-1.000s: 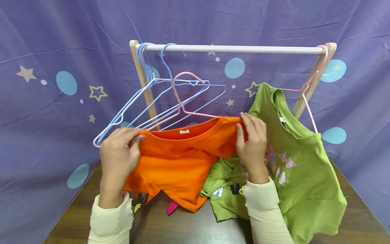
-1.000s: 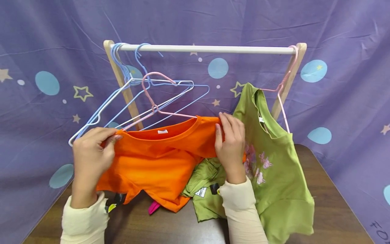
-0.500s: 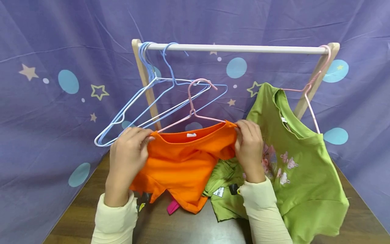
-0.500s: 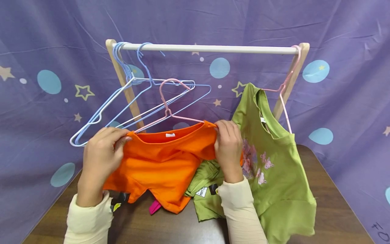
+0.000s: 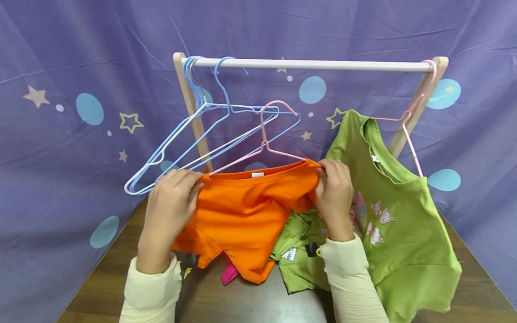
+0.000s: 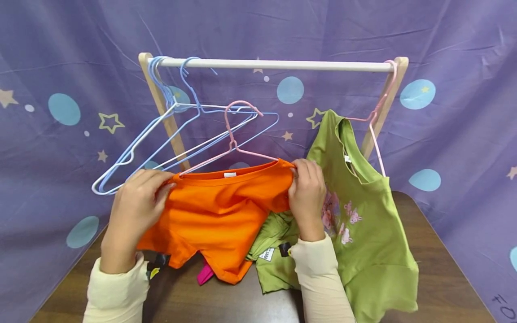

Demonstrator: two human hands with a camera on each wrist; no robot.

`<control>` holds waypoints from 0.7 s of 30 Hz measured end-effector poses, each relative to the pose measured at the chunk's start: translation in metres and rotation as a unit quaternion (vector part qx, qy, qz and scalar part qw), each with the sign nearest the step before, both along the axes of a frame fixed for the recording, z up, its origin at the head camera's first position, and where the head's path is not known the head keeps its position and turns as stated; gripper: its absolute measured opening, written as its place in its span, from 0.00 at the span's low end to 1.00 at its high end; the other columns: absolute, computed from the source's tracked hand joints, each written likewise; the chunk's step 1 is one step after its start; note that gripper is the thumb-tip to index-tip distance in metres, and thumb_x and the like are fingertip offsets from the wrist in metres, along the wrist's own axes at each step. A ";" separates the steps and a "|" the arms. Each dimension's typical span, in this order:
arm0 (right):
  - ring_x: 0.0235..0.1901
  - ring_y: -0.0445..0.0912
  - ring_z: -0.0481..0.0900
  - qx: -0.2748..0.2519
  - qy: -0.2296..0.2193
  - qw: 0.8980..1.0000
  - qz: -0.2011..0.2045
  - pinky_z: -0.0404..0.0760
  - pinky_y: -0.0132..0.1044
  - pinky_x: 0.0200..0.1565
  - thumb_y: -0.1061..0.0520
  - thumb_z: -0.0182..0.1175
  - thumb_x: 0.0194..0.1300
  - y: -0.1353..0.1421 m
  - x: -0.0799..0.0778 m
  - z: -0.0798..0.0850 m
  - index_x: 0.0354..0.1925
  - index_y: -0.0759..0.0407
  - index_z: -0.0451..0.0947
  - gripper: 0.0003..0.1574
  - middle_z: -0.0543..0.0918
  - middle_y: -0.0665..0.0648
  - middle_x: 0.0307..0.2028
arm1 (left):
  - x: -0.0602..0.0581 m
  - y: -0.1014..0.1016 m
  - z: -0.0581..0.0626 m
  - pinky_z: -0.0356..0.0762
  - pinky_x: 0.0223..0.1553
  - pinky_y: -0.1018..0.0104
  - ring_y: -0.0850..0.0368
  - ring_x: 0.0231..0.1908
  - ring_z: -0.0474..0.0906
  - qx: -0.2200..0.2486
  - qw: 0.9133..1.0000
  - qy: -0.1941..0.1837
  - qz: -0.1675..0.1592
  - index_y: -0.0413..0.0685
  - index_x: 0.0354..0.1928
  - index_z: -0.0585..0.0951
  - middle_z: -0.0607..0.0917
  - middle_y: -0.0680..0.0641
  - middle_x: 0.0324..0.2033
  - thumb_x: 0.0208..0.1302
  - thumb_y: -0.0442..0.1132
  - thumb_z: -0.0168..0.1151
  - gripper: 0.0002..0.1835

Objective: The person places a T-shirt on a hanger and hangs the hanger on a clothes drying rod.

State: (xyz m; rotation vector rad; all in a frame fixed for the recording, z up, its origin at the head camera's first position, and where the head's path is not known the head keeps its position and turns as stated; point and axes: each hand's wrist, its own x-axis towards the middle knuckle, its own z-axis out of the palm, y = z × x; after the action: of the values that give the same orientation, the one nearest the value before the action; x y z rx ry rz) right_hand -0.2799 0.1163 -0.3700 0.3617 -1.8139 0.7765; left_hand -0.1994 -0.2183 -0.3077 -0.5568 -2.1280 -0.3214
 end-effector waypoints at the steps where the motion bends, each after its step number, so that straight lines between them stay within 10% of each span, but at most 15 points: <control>1: 0.47 0.64 0.79 -0.001 -0.001 1.000 0.000 0.74 0.54 0.62 0.64 0.60 0.72 0.001 0.000 0.000 0.40 0.68 0.81 0.06 0.84 0.65 0.41 | 0.000 0.001 -0.001 0.79 0.42 0.47 0.40 0.35 0.80 0.001 1.000 -0.001 -0.002 0.36 0.42 0.87 0.87 0.40 0.35 0.59 0.27 0.72 0.09; 21: 0.50 0.64 0.78 0.017 -0.020 0.999 0.025 0.66 0.54 0.69 0.68 0.59 0.71 -0.001 -0.001 0.000 0.44 0.70 0.80 0.06 0.84 0.67 0.45 | -0.005 0.024 -0.010 0.80 0.37 0.48 0.39 0.33 0.82 0.038 0.999 0.010 0.036 0.36 0.37 0.86 0.87 0.40 0.32 0.61 0.28 0.70 0.04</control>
State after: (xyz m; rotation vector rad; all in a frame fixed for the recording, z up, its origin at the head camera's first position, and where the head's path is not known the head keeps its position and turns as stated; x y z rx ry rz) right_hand -0.2810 0.1154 -0.3698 0.4184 -1.8630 0.7942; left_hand -0.2045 -0.1946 -0.3180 -0.4368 -2.1023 -0.3541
